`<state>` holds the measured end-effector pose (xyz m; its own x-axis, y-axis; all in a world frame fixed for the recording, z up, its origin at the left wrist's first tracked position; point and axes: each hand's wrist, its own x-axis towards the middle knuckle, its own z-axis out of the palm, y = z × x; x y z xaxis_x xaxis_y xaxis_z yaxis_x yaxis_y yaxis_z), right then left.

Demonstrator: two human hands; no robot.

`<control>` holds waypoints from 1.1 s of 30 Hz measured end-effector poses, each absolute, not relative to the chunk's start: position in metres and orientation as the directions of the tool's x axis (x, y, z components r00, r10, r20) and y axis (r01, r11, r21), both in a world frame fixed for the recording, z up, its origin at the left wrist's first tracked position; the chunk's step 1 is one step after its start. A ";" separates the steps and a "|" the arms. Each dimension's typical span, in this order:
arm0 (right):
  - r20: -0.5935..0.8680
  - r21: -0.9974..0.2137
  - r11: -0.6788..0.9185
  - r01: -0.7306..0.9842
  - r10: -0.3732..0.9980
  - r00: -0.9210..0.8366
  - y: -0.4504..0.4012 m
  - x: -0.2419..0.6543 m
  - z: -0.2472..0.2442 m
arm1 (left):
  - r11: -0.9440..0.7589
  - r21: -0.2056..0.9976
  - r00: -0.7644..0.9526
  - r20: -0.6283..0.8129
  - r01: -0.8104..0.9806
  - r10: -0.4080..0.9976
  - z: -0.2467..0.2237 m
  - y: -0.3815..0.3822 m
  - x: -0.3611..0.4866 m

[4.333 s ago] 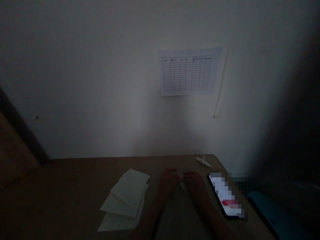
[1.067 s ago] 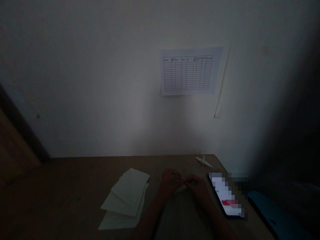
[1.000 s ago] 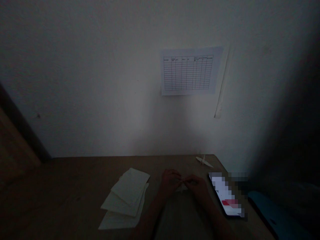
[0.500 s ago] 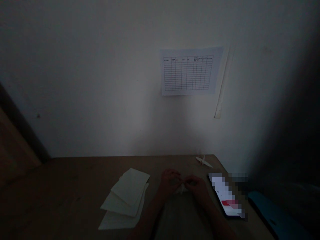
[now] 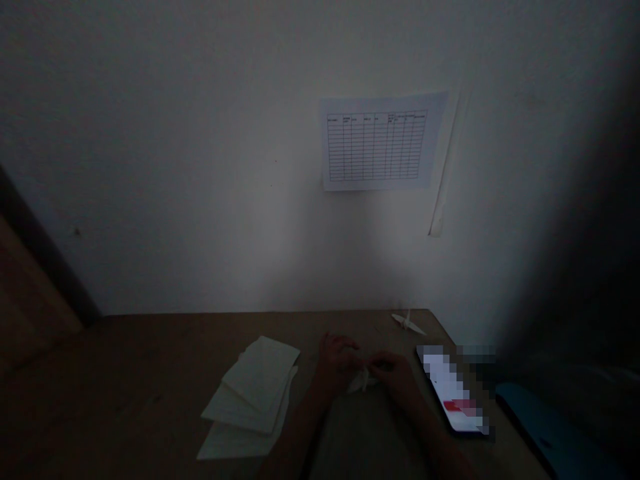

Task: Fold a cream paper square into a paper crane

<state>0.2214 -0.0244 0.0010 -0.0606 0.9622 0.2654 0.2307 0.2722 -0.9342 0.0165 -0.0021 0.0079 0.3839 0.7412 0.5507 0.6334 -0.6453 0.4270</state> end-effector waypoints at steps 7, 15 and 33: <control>0.241 -0.925 0.249 0.286 0.968 -0.065 -0.025 0.222 0.001 | -0.654 0.386 0.381 0.579 0.650 0.721 0.012 -0.005 0.018; 0.231 -0.939 0.243 0.242 0.970 -0.078 -0.022 0.225 -0.005 | -0.695 0.319 0.402 0.632 0.645 0.663 0.001 -0.005 0.020; 0.276 -0.939 0.296 0.173 0.952 -0.130 -0.024 0.221 0.005 | -0.593 0.677 0.225 0.556 0.435 0.800 -0.013 -0.001 0.030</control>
